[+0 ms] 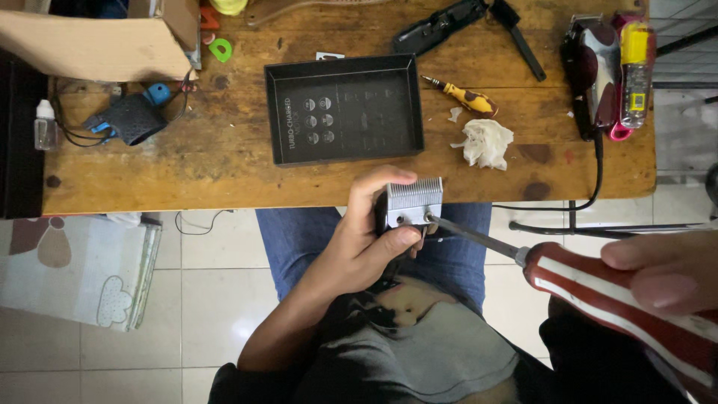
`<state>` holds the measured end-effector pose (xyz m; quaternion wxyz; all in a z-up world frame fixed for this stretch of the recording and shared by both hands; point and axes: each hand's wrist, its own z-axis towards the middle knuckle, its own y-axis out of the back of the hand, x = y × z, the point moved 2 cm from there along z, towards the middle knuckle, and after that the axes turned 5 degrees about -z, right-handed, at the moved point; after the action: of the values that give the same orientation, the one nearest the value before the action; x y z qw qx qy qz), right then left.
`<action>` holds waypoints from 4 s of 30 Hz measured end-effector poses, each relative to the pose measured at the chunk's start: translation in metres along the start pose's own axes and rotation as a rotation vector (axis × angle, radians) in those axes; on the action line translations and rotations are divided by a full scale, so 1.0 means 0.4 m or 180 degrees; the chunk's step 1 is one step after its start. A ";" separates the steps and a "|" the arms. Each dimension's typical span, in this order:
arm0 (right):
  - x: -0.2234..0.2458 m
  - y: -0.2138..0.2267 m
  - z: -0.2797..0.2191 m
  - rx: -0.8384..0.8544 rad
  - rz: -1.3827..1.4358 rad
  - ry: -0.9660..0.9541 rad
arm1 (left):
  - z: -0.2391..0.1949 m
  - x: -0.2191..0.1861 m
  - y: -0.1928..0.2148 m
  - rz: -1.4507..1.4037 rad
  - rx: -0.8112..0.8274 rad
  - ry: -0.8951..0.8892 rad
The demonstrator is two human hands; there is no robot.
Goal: The person assembles a hair clipper by attaching the blade to the body, tightening it with a screwdriver, fitting the casing together, fastening screws with a screwdriver, and wiping the clipper with a cloth.
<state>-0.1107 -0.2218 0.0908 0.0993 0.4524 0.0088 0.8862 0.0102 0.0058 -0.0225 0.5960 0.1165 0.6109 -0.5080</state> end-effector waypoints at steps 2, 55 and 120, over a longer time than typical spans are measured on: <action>0.001 -0.002 -0.001 0.0021 0.0014 0.0013 | 0.001 0.000 -0.001 -0.0077 -0.0014 0.0053; -0.147 0.138 0.047 -0.1569 -0.2457 -0.0358 | 0.019 -0.006 0.048 -0.0323 -0.0575 -0.0198; -0.661 0.086 0.387 0.1682 -0.3779 -0.1033 | 0.027 0.002 0.099 -0.0465 -0.0686 -0.0071</action>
<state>0.1590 -0.3156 -0.0257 0.4561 0.5074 0.4579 0.5699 0.0464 0.0152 -0.0398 0.5731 0.0014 0.6621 -0.4828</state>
